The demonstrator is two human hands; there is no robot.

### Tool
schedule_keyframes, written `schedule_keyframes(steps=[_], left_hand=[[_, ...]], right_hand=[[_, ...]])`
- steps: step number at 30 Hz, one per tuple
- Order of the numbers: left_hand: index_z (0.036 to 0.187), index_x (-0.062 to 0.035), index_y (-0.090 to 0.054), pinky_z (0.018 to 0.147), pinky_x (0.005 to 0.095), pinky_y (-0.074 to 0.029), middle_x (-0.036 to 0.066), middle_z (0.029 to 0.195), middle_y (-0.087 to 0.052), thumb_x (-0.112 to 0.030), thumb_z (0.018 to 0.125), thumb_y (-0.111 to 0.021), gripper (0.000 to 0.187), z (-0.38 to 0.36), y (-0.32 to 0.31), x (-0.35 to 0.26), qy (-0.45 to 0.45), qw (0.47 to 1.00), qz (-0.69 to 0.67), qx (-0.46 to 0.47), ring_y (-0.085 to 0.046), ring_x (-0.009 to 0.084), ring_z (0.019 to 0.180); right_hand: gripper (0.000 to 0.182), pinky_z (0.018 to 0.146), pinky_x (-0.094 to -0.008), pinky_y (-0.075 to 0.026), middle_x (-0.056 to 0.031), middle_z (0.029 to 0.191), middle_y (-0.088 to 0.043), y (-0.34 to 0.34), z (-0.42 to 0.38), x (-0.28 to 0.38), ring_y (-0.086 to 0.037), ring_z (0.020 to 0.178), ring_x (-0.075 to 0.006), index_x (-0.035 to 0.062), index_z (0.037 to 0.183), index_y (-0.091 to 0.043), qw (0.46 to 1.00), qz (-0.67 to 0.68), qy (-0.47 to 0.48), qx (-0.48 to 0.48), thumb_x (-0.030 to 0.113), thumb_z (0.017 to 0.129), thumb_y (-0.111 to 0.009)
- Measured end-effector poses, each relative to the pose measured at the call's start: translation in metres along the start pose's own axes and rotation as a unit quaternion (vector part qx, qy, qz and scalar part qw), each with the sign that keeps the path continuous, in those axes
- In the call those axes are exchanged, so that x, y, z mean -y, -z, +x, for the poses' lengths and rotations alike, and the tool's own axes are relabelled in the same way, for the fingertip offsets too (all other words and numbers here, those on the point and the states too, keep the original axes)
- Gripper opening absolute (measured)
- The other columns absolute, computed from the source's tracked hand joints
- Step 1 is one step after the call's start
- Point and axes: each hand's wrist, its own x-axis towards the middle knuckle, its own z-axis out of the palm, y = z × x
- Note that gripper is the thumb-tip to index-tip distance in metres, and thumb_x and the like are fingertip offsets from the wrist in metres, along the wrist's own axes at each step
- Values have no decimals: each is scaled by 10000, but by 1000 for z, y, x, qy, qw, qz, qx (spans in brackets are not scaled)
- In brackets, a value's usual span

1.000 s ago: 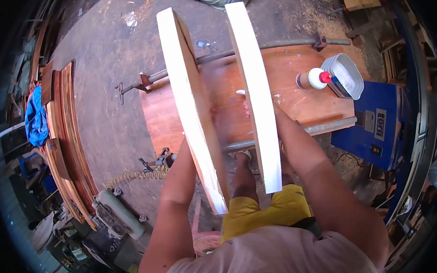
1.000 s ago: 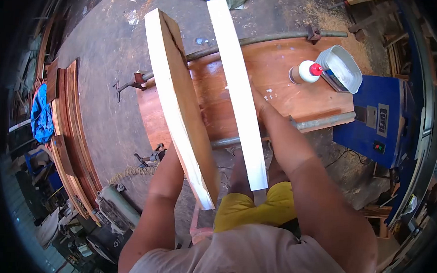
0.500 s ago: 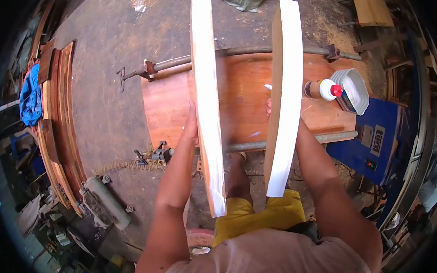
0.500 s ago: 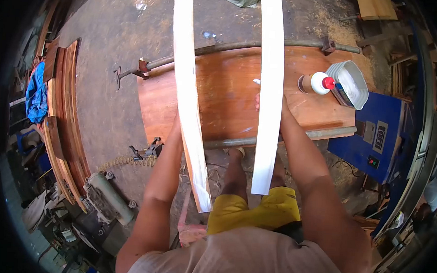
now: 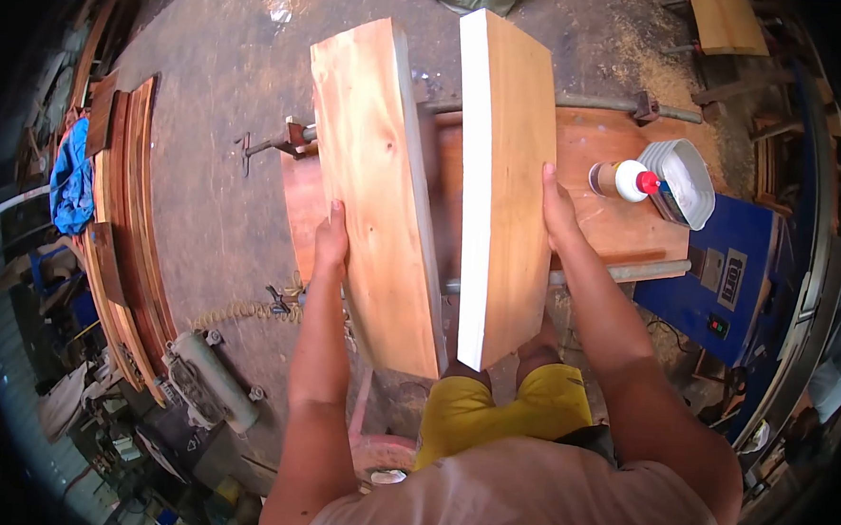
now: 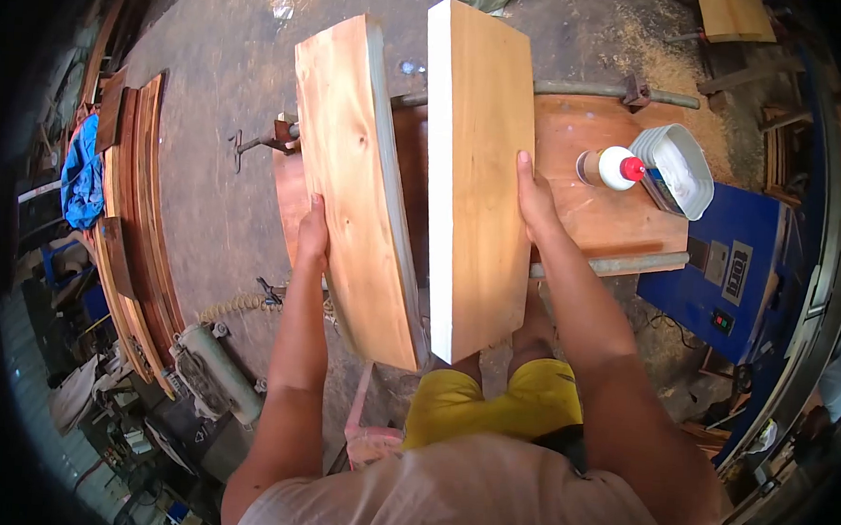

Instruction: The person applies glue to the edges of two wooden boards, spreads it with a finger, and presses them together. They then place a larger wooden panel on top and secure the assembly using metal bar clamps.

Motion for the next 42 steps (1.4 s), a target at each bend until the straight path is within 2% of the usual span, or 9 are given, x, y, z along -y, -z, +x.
schedule_keyframes(steps=[5, 19, 21, 22, 24, 29, 33, 34, 42], left_hand=[[1215, 101, -594, 896, 364, -483, 203, 1148, -665, -482, 965, -516, 639, 8, 2, -7, -106, 978, 144, -105, -641, 272, 1030], [1181, 83, -588, 908, 366, -474, 255, 1126, -643, -477, 933, -569, 612, 6, 13, 13, -122, 959, 203, -157, -622, 323, 1045], [1184, 61, -568, 879, 367, -479, 208, 1079, -623, -339, 930, -616, 477, -15, 17, 33, -247, 948, 111, -168, -602, 283, 994], [1184, 61, -568, 879, 367, -479, 208, 1079, -623, -339, 930, -616, 477, -37, 19, 46, -237, 949, 108, -177, -602, 283, 994], [1150, 39, -584, 830, 350, -482, 147, 1014, -597, -192, 909, -644, 339, -102, 17, 76, -352, 885, 167, -254, -578, 218, 931], [1047, 8, -607, 739, 279, -477, 56, 900, -602, -130, 894, -669, 215, -231, -5, 203, -222, 915, 75, -329, -562, 130, 806], [1164, 1, -609, 699, 243, -470, 19, 883, -626, -142, 919, -662, 288, -264, -56, 267, -37, 949, -102, -295, -555, 102, 756], [1206, 10, -602, 681, 226, -469, 17, 880, -637, -133, 927, -655, 318, -266, -73, 271, 19, 943, -214, -255, -563, 93, 747], [1342, 69, -496, 733, 197, -504, 45, 1024, -665, -75, 966, -575, 410, -259, -123, 215, 11, 891, -387, -235, -605, 69, 827]], right_hand=[[809, 981, -350, -448, -208, 1276, -581, 1, -1, -1, -553, 1197, -268, -90, 1343, -458, 989, -110, 64, -71, 609, 937, -493], [868, 973, -399, -449, -288, 1211, -593, -6, -26, -20, -582, 1149, -377, -83, 1312, -437, 903, -376, 98, -183, 649, 866, -569], [868, 975, -404, -448, -293, 1216, -588, -8, -29, -24, -579, 1151, -382, -81, 1323, -426, 898, -391, 104, -174, 649, 871, -558], [843, 983, -406, -442, -295, 1219, -585, -14, -33, -24, -575, 1156, -383, -83, 1328, -426, 908, -372, 96, -168, 624, 887, -553], [817, 991, -407, -436, -296, 1222, -581, -21, -38, -29, -570, 1162, -383, -85, 1334, -426, 917, -360, 83, -148, 599, 903, -548], [652, 992, -398, -429, -242, 1237, -596, -23, -36, -44, -566, 1172, -355, -58, 1302, -492, 920, -338, 183, -73, 494, 956, -531], [603, 989, -387, -429, -225, 1250, -594, -31, -49, -35, -561, 1175, -331, -30, 1332, -479, 928, -332, 164, -52, 456, 976, -513], [603, 989, -387, -429, -225, 1250, -594, -29, -47, -36, -561, 1175, -331, -30, 1332, -479, 926, -338, 163, -42, 456, 976, -513], [619, 1032, -383, -395, -235, 1327, -533, -27, -45, -43, -514, 1235, -327, -26, 1400, -388, 919, -333, 211, -31, 421, 989, -505]])
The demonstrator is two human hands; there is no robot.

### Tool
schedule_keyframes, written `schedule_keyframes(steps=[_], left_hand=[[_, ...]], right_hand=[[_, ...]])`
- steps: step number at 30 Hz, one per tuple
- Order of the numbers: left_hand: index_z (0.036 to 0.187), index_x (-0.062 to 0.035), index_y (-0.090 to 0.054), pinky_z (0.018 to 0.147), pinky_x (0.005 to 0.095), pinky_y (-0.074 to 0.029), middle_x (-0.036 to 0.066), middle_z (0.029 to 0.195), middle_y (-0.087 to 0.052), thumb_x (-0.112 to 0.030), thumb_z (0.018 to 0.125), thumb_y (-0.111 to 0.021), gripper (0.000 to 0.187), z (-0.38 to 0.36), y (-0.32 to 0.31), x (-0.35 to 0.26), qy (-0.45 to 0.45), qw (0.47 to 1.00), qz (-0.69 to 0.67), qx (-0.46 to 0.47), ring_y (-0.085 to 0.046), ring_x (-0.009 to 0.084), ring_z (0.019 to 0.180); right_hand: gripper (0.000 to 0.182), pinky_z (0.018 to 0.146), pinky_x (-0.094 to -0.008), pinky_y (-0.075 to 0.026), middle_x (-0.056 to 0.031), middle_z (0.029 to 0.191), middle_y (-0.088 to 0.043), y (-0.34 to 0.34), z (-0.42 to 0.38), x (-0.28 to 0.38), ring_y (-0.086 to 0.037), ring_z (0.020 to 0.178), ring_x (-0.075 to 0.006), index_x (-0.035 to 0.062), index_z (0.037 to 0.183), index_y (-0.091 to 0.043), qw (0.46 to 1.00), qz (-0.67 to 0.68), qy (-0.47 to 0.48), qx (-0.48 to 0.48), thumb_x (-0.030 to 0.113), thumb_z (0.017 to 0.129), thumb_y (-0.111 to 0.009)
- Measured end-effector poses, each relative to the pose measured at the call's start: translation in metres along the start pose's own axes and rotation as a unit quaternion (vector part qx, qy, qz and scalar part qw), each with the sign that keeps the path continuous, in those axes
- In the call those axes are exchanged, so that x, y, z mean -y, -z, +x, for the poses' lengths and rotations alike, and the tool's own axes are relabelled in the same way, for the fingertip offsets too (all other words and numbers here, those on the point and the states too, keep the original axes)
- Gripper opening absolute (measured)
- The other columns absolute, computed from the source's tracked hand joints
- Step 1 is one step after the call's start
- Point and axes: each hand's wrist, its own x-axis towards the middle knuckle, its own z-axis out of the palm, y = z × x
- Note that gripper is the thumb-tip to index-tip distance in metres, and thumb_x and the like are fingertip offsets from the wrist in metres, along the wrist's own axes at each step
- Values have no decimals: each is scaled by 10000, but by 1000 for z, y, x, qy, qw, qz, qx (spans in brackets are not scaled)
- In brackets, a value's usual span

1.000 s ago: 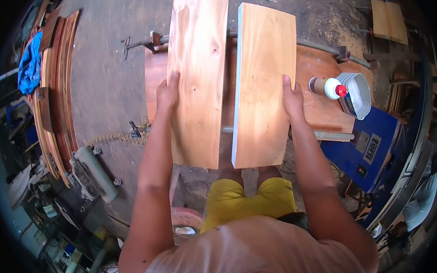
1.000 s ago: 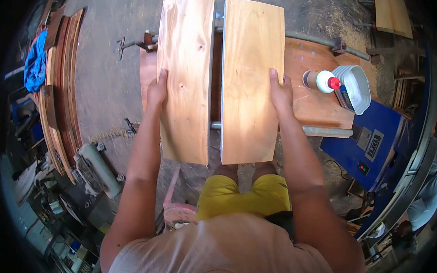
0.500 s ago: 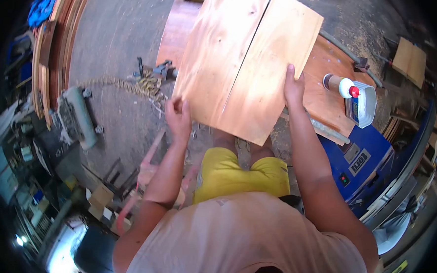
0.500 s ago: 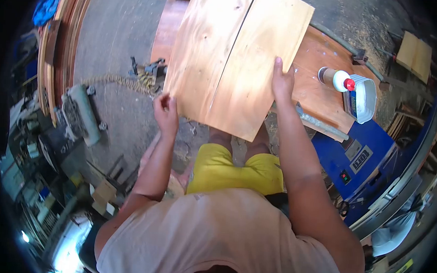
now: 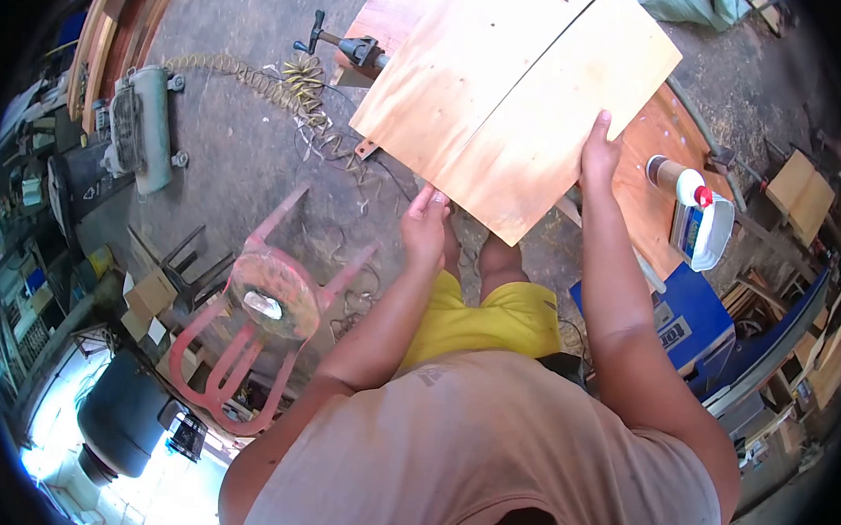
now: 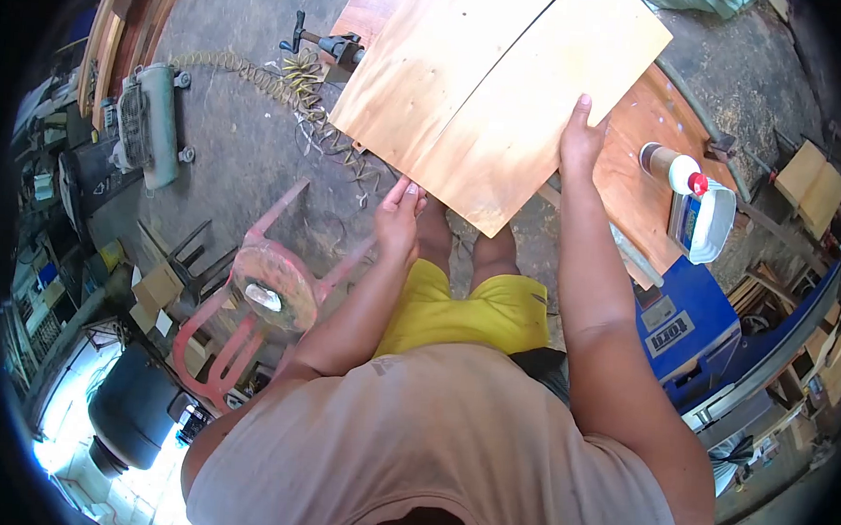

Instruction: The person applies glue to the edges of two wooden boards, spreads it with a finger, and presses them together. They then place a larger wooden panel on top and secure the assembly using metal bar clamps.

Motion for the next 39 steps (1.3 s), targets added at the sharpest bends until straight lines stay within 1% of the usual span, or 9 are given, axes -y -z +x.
schedule_keyframes(steps=[2, 5, 8, 11, 24, 26, 28, 32, 39], left_hand=[[1366, 101, -446, 808, 223, -483, 95, 1184, -640, -69, 965, -563, 452, 0, -1, 1, 0, 999, -38, 19, -612, 109, 1001], [1381, 98, -424, 836, 248, -491, 103, 1245, -610, -70, 969, -554, 463, 0, -3, 0, 30, 998, -56, -2, -606, 143, 1060], [1379, 62, -434, 858, 264, -500, 81, 1203, -605, -54, 972, -534, 434, -4, -6, -10, 70, 995, -76, 2, -586, 138, 1043], [1374, 55, -441, 909, 309, -483, 91, 1234, -590, -85, 982, -522, 424, -4, -2, -11, 71, 994, -80, 26, -571, 170, 1102], [1418, 44, -389, 1049, 397, -380, 134, 1410, -498, -167, 1026, -420, 446, -6, 9, -24, 96, 989, -75, 82, -493, 254, 1277], [1416, 44, -394, 1044, 391, -383, 138, 1415, -494, -171, 1027, -416, 445, -4, 8, -24, 94, 990, -75, 79, -494, 253, 1277], [1413, 45, -399, 1039, 384, -387, 141, 1420, -491, -175, 1028, -413, 443, -8, 12, -20, 97, 991, -77, 56, -494, 252, 1276], [1408, 46, -408, 1019, 374, -399, 148, 1410, -498, -186, 1025, -426, 448, -6, 17, -23, 75, 992, -66, 75, -498, 244, 1271], [1361, 28, -457, 966, 375, -433, 132, 1327, -551, -207, 1014, -462, 418, -5, 12, -29, 102, 988, -101, 54, -534, 228, 1210]], right_hand=[[627, 1038, -380, -391, -240, 1340, -521, 0, -2, 1, -506, 1246, -327, -29, 1409, -374, 1000, 2, 0, -3, 417, 989, -508], [694, 1054, -377, -376, -259, 1365, -492, 0, 2, -2, -485, 1270, -333, -82, 1422, -317, 999, 37, 20, 8, 415, 983, -522], [806, 1103, -382, -325, -310, 1421, -412, -3, 9, -16, -402, 1345, -372, -143, 1429, -243, 1000, 21, -6, -17, 459, 971, -519], [926, 1176, -382, -193, -373, 1488, -246, 0, 16, -31, -215, 1435, -419, -164, 1445, -157, 998, -56, -21, -6, 554, 954, -474], [1027, 1165, -345, -222, -329, 1524, -216, 27, 10, 7, -214, 1447, -372, -143, 1471, -9, 989, -31, -90, 113, 600, 935, -476], [1025, 1162, -341, -230, -330, 1509, -255, 21, 22, -2, -254, 1435, -361, -131, 1477, -9, 988, -39, -107, 105, 571, 929, -515], [1028, 1143, -353, -277, -330, 1479, -317, 17, 19, -7, -314, 1408, -357, -114, 1485, -13, 992, -37, -46, 109, 544, 915, -560], [991, 1080, -378, -379, -288, 1462, -357, 32, 22, 5, -418, 1337, -322, -101, 1488, -12, 978, 33, -106, 175, 431, 920, -626], [848, 1104, -358, -348, -239, 1426, -408, 21, 37, 7, -427, 1323, -291, -57, 1480, -132, 977, 106, -70, 169, 390, 945, -615]])
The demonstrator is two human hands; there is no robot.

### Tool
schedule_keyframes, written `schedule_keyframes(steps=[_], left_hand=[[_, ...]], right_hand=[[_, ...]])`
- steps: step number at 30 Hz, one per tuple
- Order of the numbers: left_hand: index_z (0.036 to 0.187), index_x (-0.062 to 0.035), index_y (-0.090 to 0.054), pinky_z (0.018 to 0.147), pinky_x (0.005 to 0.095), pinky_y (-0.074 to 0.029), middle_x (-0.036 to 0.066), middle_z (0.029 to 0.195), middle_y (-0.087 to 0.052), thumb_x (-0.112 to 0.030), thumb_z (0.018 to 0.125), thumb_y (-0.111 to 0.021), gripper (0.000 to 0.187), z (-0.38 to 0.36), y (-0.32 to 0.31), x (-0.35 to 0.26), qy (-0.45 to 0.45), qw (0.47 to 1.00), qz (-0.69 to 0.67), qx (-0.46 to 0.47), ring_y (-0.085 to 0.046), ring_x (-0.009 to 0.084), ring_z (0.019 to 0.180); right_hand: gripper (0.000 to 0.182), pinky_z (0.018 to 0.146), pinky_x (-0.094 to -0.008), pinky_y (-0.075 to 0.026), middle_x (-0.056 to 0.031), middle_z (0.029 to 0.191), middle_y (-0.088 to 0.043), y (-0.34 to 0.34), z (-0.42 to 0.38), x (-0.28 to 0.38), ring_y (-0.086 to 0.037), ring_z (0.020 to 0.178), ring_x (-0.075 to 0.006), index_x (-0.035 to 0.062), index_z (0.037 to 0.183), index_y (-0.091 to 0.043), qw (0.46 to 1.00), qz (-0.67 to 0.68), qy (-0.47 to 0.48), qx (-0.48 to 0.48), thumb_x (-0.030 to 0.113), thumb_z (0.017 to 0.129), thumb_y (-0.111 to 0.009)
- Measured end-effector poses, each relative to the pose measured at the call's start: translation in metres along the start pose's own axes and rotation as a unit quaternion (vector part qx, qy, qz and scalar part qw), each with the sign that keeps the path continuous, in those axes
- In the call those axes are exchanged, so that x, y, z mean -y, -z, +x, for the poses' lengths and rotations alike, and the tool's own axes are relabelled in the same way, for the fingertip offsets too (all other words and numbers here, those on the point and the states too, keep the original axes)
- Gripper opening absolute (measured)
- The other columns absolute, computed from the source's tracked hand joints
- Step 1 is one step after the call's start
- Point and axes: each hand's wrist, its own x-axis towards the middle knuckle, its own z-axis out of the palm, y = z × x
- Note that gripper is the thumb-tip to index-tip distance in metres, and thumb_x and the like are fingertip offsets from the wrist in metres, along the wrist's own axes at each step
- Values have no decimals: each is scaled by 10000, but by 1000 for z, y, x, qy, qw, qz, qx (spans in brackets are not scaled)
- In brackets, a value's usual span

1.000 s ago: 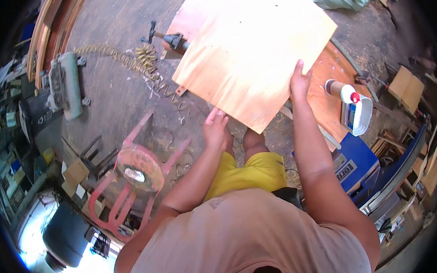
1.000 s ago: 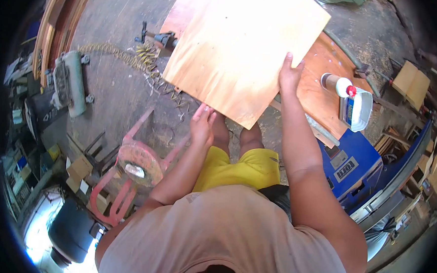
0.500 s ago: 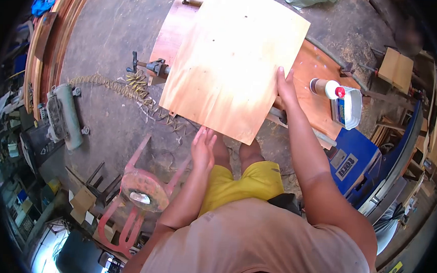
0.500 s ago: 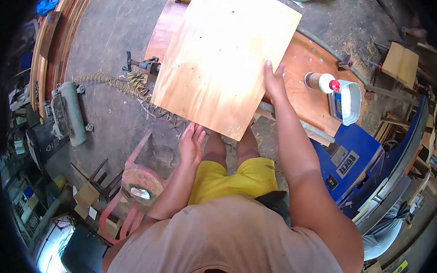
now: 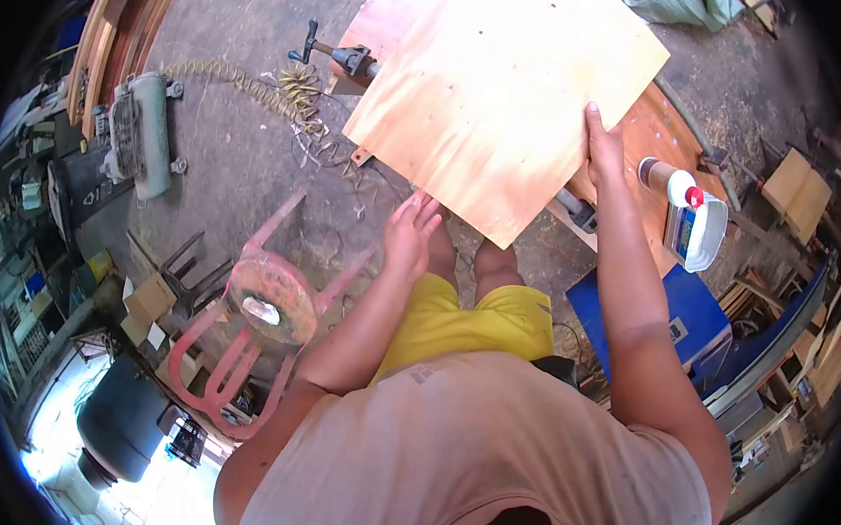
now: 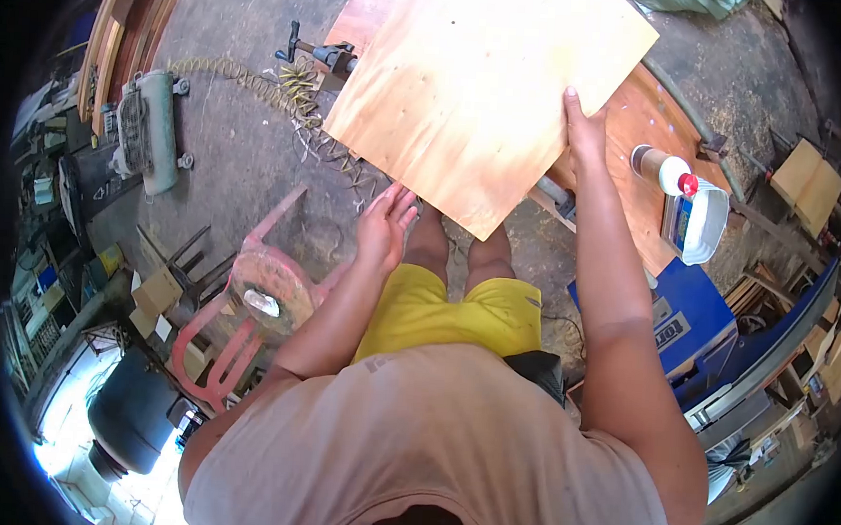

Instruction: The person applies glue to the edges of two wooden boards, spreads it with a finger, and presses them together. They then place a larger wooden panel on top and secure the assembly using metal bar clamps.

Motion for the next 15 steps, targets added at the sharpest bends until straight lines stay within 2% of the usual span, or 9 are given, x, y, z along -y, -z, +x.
schedule_keyframes(steps=[3, 4, 6, 7, 9, 10, 12, 13, 15], left_hand=[[1334, 6, -480, 947, 374, -447, 123, 1278, -570, -164, 981, -533, 395, -2, -2, -11, -2, 995, 98, -23, -546, 220, 1175], [1334, 6, -480, 947, 374, -447, 123, 1278, -570, -164, 981, -533, 395, 4, 1, -13, -1, 995, 100, -18, -546, 220, 1175], [1325, 3, -480, 954, 365, -450, 113, 1248, -578, -138, 921, -631, 454, 24, 4, -18, -247, 921, 300, -10, -559, 225, 1145], [1325, 3, -480, 954, 365, -450, 113, 1248, -578, -138, 921, -631, 454, 34, -6, -33, -250, 920, 303, 5, -559, 225, 1145], [1328, 17, -465, 986, 387, -435, 153, 1260, -572, -155, 869, -702, 544, 58, -44, -76, -418, 787, 454, -6, -563, 277, 1140], [1328, 17, -465, 986, 387, -435, 153, 1260, -572, -155, 869, -702, 544, 74, -63, -94, -425, 783, 454, 9, -563, 277, 1140], [1385, 1, -419, 1061, 435, -379, 231, 1325, -520, -224, 802, -758, 711, 111, -102, -127, -514, 636, 575, 23, -482, 351, 1250], [1385, 1, -419, 1061, 435, -379, 231, 1325, -520, -224, 802, -758, 711, 128, -119, -137, -522, 630, 573, 37, -482, 351, 1250], [1446, -3, -343, 1091, 410, -360, 267, 1411, -448, -264, 767, -795, 857, 157, -149, -154, -435, 661, 609, 48, -442, 372, 1310]], right_hand=[[819, 1104, -358, -350, -226, 1406, -433, 3, 3, -5, -434, 1312, -285, -53, 1467, -163, 999, -32, 32, -2, 375, 944, -625], [816, 1099, -359, -357, -225, 1399, -441, 4, 2, -5, -440, 1305, -285, -55, 1463, -169, 1000, 3, 29, 3, 375, 943, -626], [780, 1085, -373, -376, -214, 1393, -454, 3, -1, -7, -458, 1287, -283, -48, 1457, -198, 998, 44, 29, -16, 368, 948, -619], [754, 1081, -381, -380, -202, 1394, -457, 4, -1, -11, -464, 1280, -279, -24, 1464, -212, 998, 54, 22, -20, 360, 953, -612], [743, 1075, -388, -387, -193, 1391, -462, 0, -5, -15, -469, 1271, -277, -5, 1471, -214, 996, 80, 11, -39, 343, 953, -618], [738, 1067, -387, -393, -190, 1387, -466, -1, -4, -23, -474, 1265, -276, -3, 1466, -221, 994, 102, 8, -46, 336, 949, -624], [721, 1039, -379, -416, -180, 1379, -474, -7, -7, -23, -485, 1250, -271, 2, 1452, -244, 986, 156, -18, -57, 311, 939, -646], [721, 1039, -379, -416, -180, 1379, -474, -9, -10, -18, -485, 1250, -271, 2, 1452, -244, 984, 164, -9, -70, 311, 939, -646], [717, 1025, -371, -426, -171, 1368, -484, -11, -13, -8, -490, 1242, -261, 2, 1444, -258, 981, 188, -17, -44, 284, 927, -667]])
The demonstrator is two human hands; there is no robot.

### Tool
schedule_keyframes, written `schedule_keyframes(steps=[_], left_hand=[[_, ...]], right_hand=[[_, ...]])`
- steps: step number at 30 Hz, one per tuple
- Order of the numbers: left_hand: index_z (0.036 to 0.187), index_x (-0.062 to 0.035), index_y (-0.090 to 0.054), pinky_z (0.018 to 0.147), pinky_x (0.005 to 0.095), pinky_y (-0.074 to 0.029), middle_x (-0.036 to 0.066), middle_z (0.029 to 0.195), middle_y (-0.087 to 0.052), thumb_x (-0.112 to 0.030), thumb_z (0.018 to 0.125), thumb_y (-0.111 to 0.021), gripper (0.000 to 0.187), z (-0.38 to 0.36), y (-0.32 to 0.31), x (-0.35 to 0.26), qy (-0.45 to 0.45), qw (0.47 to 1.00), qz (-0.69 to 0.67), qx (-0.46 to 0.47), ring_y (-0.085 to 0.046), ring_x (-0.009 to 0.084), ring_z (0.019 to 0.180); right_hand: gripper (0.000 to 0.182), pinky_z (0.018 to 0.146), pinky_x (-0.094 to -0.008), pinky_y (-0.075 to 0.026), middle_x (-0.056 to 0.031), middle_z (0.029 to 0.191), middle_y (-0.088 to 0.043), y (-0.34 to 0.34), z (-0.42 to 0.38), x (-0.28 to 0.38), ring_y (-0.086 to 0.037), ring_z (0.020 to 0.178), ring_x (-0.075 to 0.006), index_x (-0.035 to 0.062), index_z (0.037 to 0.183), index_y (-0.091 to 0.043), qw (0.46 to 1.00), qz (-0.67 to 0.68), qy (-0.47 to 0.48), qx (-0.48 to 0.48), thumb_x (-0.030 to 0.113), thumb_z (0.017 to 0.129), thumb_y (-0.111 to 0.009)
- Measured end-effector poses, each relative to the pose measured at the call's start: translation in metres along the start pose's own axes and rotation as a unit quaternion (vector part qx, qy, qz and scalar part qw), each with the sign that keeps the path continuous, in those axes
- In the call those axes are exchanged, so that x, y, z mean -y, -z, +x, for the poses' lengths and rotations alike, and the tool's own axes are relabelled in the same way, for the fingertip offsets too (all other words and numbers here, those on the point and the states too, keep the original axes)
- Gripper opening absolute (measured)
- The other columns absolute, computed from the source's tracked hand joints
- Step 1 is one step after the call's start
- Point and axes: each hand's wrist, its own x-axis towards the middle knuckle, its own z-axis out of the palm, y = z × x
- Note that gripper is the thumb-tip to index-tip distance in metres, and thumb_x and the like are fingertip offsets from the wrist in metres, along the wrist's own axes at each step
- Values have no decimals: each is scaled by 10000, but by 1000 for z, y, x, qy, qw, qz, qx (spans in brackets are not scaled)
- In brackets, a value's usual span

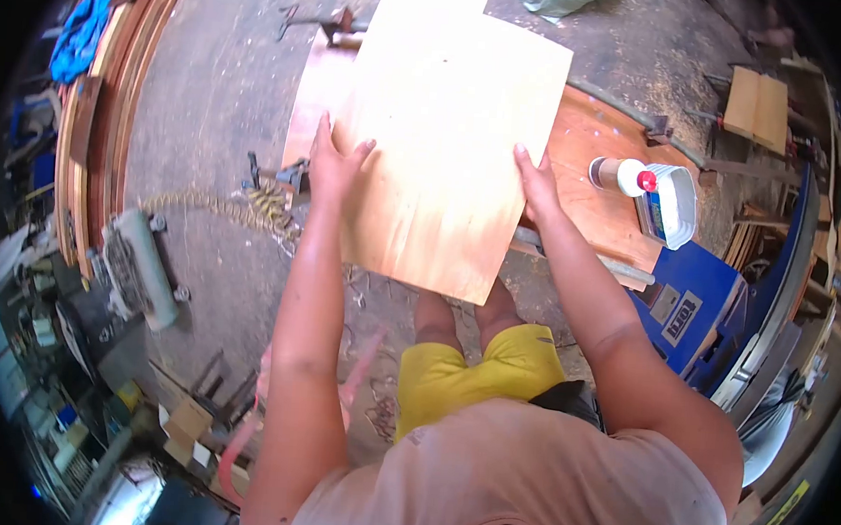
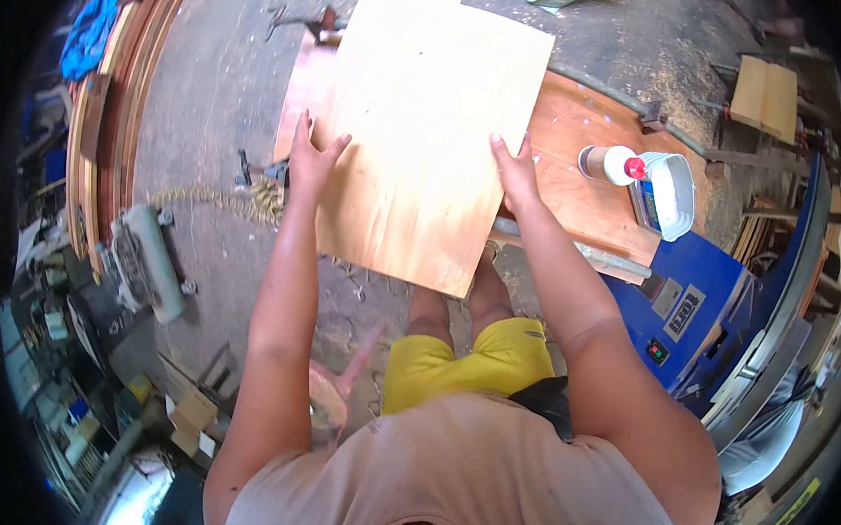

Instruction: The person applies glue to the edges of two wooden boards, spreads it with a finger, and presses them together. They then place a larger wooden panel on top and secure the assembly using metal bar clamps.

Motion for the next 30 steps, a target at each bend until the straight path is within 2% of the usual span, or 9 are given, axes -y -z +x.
schedule_keyframes(steps=[1, 2, 4, 5, 9, 16, 25, 28, 30], left_hand=[[1472, -13, -307, 1083, 384, -384, 267, 1409, -461, -347, 710, -833, 985, 15, 1, -4, 44, 998, -11, 39, -470, 358, 1301], [1472, -13, -307, 1083, 384, -384, 267, 1409, -461, -347, 710, -833, 985, 23, 0, -8, 32, 999, -11, 42, -470, 358, 1301], [1474, -20, -311, 1056, 396, -419, 266, 1350, -522, -418, 667, -850, 1049, 29, 1, -16, 96, 989, 65, 89, -530, 358, 1244], [1464, -21, -337, 1031, 398, -444, 248, 1314, -561, -446, 634, -859, 1068, 30, -2, -13, 82, 990, 93, 71, -559, 343, 1215], [1431, -17, -402, 1014, 393, -455, 215, 1304, -582, -431, 639, -859, 1003, 31, -5, -6, 81, 991, 50, 94, -570, 336, 1201], [1417, -23, -423, 996, 391, -464, 209, 1280, -601, -394, 625, -876, 985, 29, -4, -2, 67, 992, 39, 103, -596, 327, 1165], [1444, -23, -383, 986, 407, -468, 235, 1234, -621, -377, 635, -870, 1008, 13, -1, -20, 69, 992, 41, 92, -613, 344, 1133], [1462, -35, -355, 988, 414, -467, 245, 1237, -615, -394, 655, -853, 1014, 17, -5, -10, 35, 993, 63, 97, -610, 364, 1133], [1461, 8, -328, 1035, 411, -430, 263, 1317, -554, -429, 702, -819, 1005, 13, 1, -17, 71, 986, 57, 140, -554, 377, 1209]], right_hand=[[726, 1015, -364, -435, -163, 1344, -508, 0, 1, -1, -502, 1225, -253, -3, 1440, -268, 1000, -11, 13, 3, 260, 912, -690], [726, 1015, -364, -435, -163, 1344, -508, 1, 3, -1, -502, 1225, -253, -3, 1440, -268, 1000, -5, 21, -5, 260, 912, -690], [728, 1011, -357, -435, -156, 1317, -532, 3, 7, -3, -512, 1210, -248, -7, 1431, -281, 999, -50, 15, 4, 256, 902, -704], [733, 1002, -355, -443, -165, 1303, -541, 1, 7, -3, -518, 1207, -251, -9, 1429, -286, 998, -57, 37, 1, 264, 896, -709], [755, 994, -362, -455, -186, 1318, -524, 1, 4, 2, -519, 1216, -257, -7, 1434, -273, 998, -52, 29, 5, 244, 881, -722], [789, 1002, -358, -454, -186, 1326, -516, 2, 4, 5, -514, 1224, -253, -3, 1443, -247, 998, -57, 36, -2, 242, 872, -733], [788, 991, -353, -469, -176, 1317, -524, 9, 7, 9, -529, 1208, -249, -2, 1449, -236, 1000, -20, 4, 17, 223, 876, -728], [788, 971, -353, -488, -183, 1308, -533, 10, 5, 15, -545, 1191, -260, -12, 1446, -241, 1000, -15, 1, 13, 219, 874, -730], [779, 949, -362, -506, -198, 1308, -533, 11, 5, 15, -561, 1174, -271, -22, 1438, -253, 999, -24, -33, 14, 218, 873, -732]])
